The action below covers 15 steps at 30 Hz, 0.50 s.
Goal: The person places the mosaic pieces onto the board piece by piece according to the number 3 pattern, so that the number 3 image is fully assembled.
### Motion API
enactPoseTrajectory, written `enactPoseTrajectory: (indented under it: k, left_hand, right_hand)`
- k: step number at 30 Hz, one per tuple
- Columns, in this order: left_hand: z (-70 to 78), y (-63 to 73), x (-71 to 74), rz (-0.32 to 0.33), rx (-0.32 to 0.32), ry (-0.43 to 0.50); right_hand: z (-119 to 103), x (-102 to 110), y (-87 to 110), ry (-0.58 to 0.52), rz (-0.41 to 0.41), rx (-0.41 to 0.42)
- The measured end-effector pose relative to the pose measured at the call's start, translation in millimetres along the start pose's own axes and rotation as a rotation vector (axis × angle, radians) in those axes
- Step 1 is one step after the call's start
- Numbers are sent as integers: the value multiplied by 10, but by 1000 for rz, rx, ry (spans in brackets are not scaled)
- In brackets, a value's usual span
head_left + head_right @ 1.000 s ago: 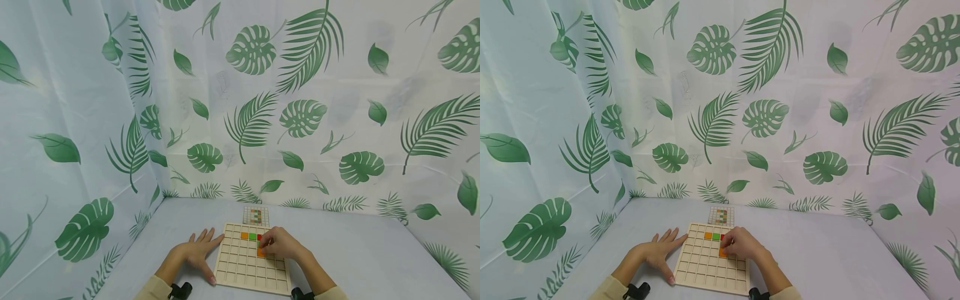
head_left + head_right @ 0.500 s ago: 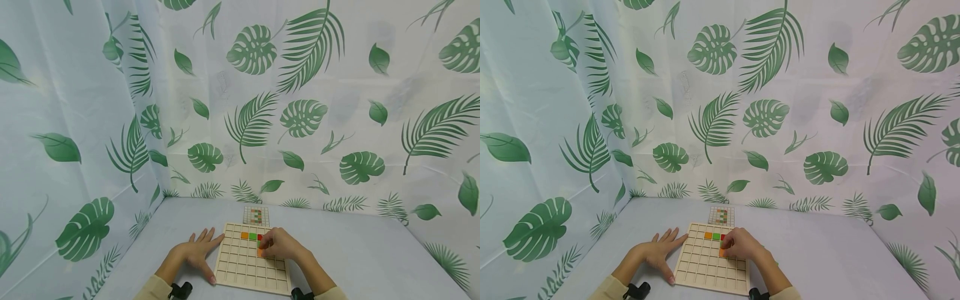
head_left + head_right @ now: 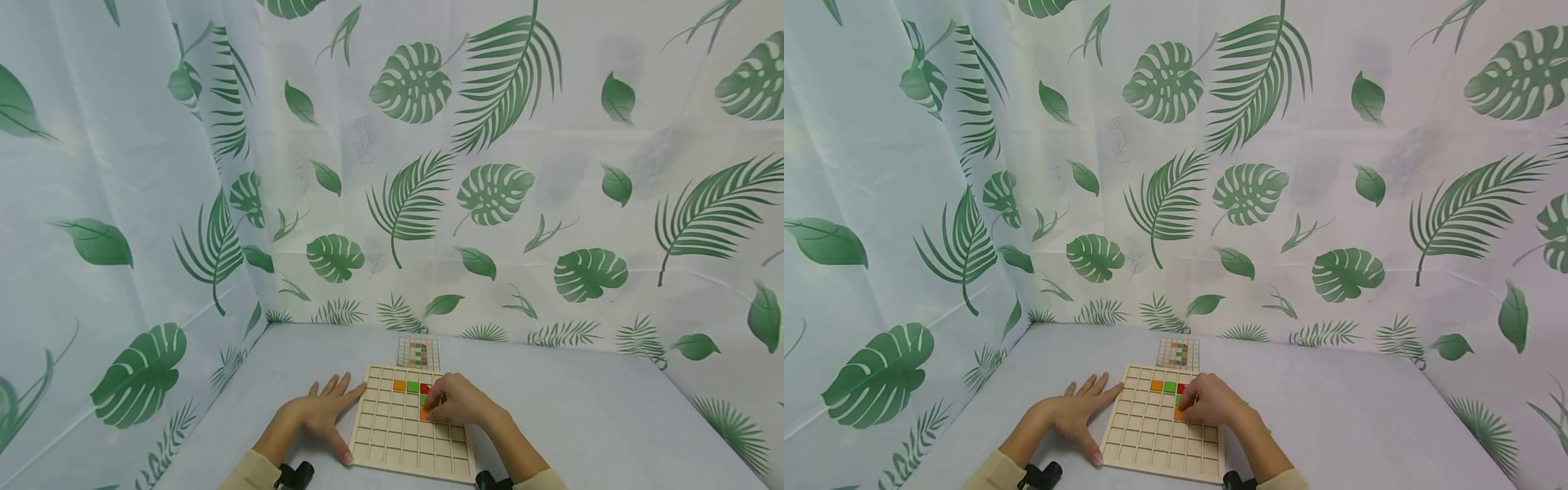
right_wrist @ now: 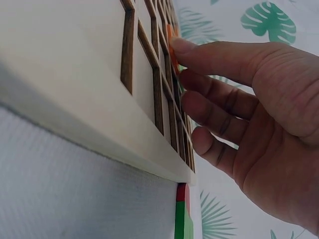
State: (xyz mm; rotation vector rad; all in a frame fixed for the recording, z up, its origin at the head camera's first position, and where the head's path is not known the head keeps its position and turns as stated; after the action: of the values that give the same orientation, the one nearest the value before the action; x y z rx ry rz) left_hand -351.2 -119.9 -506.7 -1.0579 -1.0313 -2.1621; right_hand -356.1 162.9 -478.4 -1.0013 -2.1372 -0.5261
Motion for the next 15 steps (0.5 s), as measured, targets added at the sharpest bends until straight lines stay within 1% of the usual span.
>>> enactPoseTrajectory:
  k: [9,15]
  left_hand:
    - [19,15,5,-2,-11,-1]
    - [24,13,-2,-5,-4,6]
  right_hand:
    - [9,-7,-1,26,2,20]
    - [28,8,3,5,-3,10]
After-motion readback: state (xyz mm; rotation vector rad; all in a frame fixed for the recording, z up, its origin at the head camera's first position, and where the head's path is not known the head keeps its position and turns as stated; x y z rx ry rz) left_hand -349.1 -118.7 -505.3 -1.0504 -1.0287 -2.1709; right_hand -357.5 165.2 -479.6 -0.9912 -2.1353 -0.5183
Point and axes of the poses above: each hand's wrist, its own y-axis away from the middle knuckle, its own x-axis out of the back of the hand, z = x × y, the point moved 5 cm from there along -y, towards the middle knuckle, and after that the axes turned 8 degrees about -z, right-handed, at the moved point
